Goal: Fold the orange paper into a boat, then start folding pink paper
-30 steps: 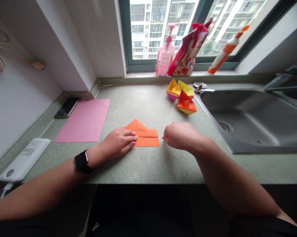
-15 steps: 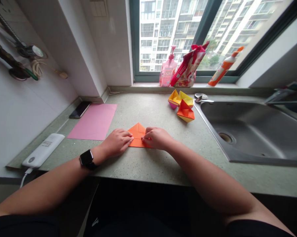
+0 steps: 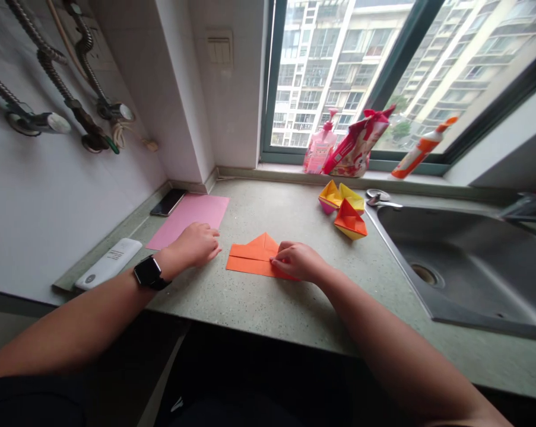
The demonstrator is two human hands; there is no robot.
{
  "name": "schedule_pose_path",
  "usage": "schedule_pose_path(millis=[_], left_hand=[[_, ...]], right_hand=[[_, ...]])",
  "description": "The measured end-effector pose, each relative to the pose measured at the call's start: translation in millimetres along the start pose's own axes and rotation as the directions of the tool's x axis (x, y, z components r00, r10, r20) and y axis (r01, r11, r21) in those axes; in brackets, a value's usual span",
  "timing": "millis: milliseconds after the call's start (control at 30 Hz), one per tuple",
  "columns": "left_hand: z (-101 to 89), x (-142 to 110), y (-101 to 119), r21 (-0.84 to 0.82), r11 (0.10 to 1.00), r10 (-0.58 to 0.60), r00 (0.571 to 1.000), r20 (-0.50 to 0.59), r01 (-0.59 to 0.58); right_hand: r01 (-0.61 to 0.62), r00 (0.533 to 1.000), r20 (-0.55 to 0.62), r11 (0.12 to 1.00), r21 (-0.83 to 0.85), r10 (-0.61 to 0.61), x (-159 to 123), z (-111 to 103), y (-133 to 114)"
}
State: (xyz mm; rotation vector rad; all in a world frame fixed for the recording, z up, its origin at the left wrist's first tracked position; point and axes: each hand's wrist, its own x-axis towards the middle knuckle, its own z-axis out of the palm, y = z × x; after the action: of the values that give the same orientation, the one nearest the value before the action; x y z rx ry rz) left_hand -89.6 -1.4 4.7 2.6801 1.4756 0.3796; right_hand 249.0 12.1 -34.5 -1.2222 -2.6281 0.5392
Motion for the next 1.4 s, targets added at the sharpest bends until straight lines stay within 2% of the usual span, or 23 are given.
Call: schedule_pose_path(millis=[100,167,267,333,400,500,567,633,700,767,867,967,1100,1200,1300,1400], left_hand=[[-12.6,22.7,-0.8,0.008,0.998,-0.055,0.998,0.005,0.055],[-10.2,43.5,8.1,-0.018,0.996,-0.087,0.996,-0.001,0.087],[8.8,71.0,28.3,-0.083,0.990,-0.112,0.993,0.027,0.114],[25.0,79.4,40.4,-0.112,0.987,-0.110,0.993,0.051,0.115],[38.1,78.4,48.5,-0.133,0.984,-0.105,0.990,0.094,0.117],[48.1,68.0,53.8,-0.062,0.993,-0.091,0.984,0.153,0.101],[49.9,62.4,54.7,-0.044,0.995,-0.079,0.984,0.158,0.087],[51.0,60.8,54.3,-0.049,0.994,-0.086,0.985,0.149,0.094],[52.9,62.2,52.9,-0.080,0.990,-0.104,0.984,0.143,0.117],[56.0,64.4,50.9,-0.133,0.982,-0.115,0.983,0.141,0.134],[60.5,66.3,48.7,-0.213,0.968,-0.107,0.985,0.133,0.134],[62.0,66.9,49.1,-0.269,0.954,-0.096,0.986,0.136,0.130],[60.8,67.6,52.2,-0.336,0.930,-0.093,0.981,0.171,0.147],[59.7,68.2,53.5,-0.391,0.906,-0.100,0.980,0.171,0.161],[54.4,69.8,51.5,-0.527,0.829,-0.094,0.975,0.203,0.190],[42.9,73.2,45.4,-0.717,0.649,-0.049,0.954,0.296,0.256]], right_hand=[[0.009,1.000,-0.003,1.000,0.007,-0.009,0.1,1.3,2.8],[0.018,1.000,-0.014,1.000,0.007,-0.018,-0.4,2.4,4.2],[0.031,0.999,-0.036,0.999,0.009,-0.031,-2.1,5.0,5.8],[0.039,0.998,-0.050,0.999,0.017,-0.038,-2.9,7.8,7.2],[0.051,0.997,-0.060,0.998,0.028,-0.050,-2.6,10.9,9.3],[0.055,0.994,-0.099,0.998,0.035,-0.051,-0.3,13.8,14.1],[0.027,0.982,-0.188,0.999,0.038,-0.019,1.2,13.1,18.6],[-0.036,0.951,-0.305,0.998,0.055,0.051,1.8,11.2,23.5],[-0.110,0.922,-0.364,0.990,0.083,0.133,1.6,9.9,27.6],[-0.151,0.918,-0.351,0.982,0.114,0.182,0.9,10.4,29.5],[-0.129,0.926,-0.321,0.966,0.224,0.198,0.3,13.7,28.1],[-0.091,0.913,-0.310,0.875,0.476,0.264,0.6,16.3,25.7],[-0.126,0.900,-0.148,0.569,0.812,0.411,2.7,16.3,27.0],[-0.158,0.896,-0.034,0.391,0.907,0.442,4.0,13.9,29.1],[-0.133,0.903,-0.030,0.344,0.929,0.429,4.4,8.5,30.9],[-0.079,0.884,-0.087,0.330,0.941,0.460,4.7,0.8,34.5]])
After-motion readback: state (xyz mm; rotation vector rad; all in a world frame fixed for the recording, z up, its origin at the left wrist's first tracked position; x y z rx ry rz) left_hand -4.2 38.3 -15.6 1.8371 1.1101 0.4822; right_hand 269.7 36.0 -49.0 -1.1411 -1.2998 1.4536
